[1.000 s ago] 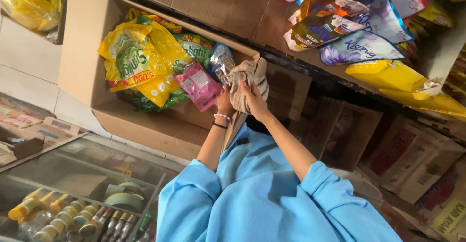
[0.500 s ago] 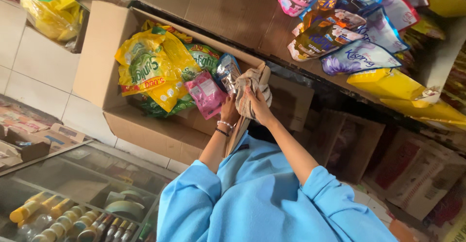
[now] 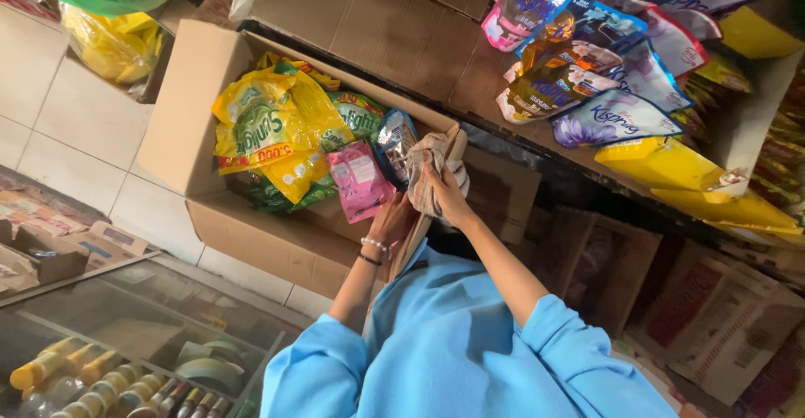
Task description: The person wipes the surfaces of several detergent pouches with a cloth. They pick up each pouch from a cardboard box, wipe it on all sides, and place it on a nearby shelf. The pouches include pink and blue varieties.
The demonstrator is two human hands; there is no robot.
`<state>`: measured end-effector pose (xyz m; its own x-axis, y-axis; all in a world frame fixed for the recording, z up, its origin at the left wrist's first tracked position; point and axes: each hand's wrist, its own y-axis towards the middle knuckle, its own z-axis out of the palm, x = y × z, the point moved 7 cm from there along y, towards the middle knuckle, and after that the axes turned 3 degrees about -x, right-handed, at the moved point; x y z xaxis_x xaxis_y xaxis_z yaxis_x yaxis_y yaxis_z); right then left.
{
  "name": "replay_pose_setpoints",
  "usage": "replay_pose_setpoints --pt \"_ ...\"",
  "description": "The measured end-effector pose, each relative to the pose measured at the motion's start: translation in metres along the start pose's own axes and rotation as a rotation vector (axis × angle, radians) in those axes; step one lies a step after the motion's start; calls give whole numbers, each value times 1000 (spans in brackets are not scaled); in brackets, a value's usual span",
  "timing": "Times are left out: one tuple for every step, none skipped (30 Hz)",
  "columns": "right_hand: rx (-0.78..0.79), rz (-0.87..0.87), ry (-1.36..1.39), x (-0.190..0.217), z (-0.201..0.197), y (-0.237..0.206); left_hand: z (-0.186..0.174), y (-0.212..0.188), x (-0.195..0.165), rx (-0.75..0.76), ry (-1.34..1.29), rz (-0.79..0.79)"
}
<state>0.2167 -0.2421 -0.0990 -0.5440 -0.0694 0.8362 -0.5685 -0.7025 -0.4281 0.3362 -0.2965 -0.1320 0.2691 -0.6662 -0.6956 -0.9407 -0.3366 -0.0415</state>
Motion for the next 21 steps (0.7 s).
replay_pose_setpoints --pt "5 -5 -3 1 0 -1 -2 -4 3 -12 -31 -59" --pt "14 -12 3 1 1 -1 -4 -8 6 -24 -62 -117" --pt "20 -19 9 2 2 -2 -9 -11 3 -74 -65 -99" --pt "27 -26 14 2 3 -2 -13 -15 1 -123 -69 -81" --pt "21 -11 -21 2 3 -2 -17 -18 -2 -172 -74 -64" --pt "14 5 -57 1 2 -3 -27 -22 -7 -301 -127 12" --pt "8 20 -93 2 2 -4 -38 -27 -12 -430 -180 90" --pt "10 9 -147 4 4 -6 -48 -34 -16 -556 -234 168" --pt "11 -1 -201 6 8 -7 -46 -34 -2 -520 -344 -47" --pt "12 -12 -255 8 12 -9 -42 -37 12 -475 -451 -262" --pt "66 -36 -365 10 20 -13 -36 -41 23 -424 -556 -476" --pt "120 -62 -475 12 31 -21 -46 -39 18 -503 -662 -380" --pt "173 -88 -584 12 44 -29 -56 -38 12 -580 -767 -280" --pt "215 -168 -575 14 61 -40 -66 -36 4 -656 -872 -176" --pt "256 -249 -566 13 81 -55 -70 -32 1 -689 -957 -180" --pt "294 -326 -555 15 94 -69 -74 -26 -4 -719 -1043 -186" --pt "266 -282 -510 14 92 -74 -79 -22 -9 -750 -1129 -192" --pt "238 -239 -463 12 90 -77 -85 -21 -20 -716 -1086 -193" --pt "209 -199 -415 9 86 -77 -91 -21 -30 -682 -1042 -191" --pt "219 -189 -389 8 81 -75 -99 -23 -41 -647 -999 -192" --pt "226 -179 -363 6 73 -71 -105 -23 -51 -582 -1040 -207"
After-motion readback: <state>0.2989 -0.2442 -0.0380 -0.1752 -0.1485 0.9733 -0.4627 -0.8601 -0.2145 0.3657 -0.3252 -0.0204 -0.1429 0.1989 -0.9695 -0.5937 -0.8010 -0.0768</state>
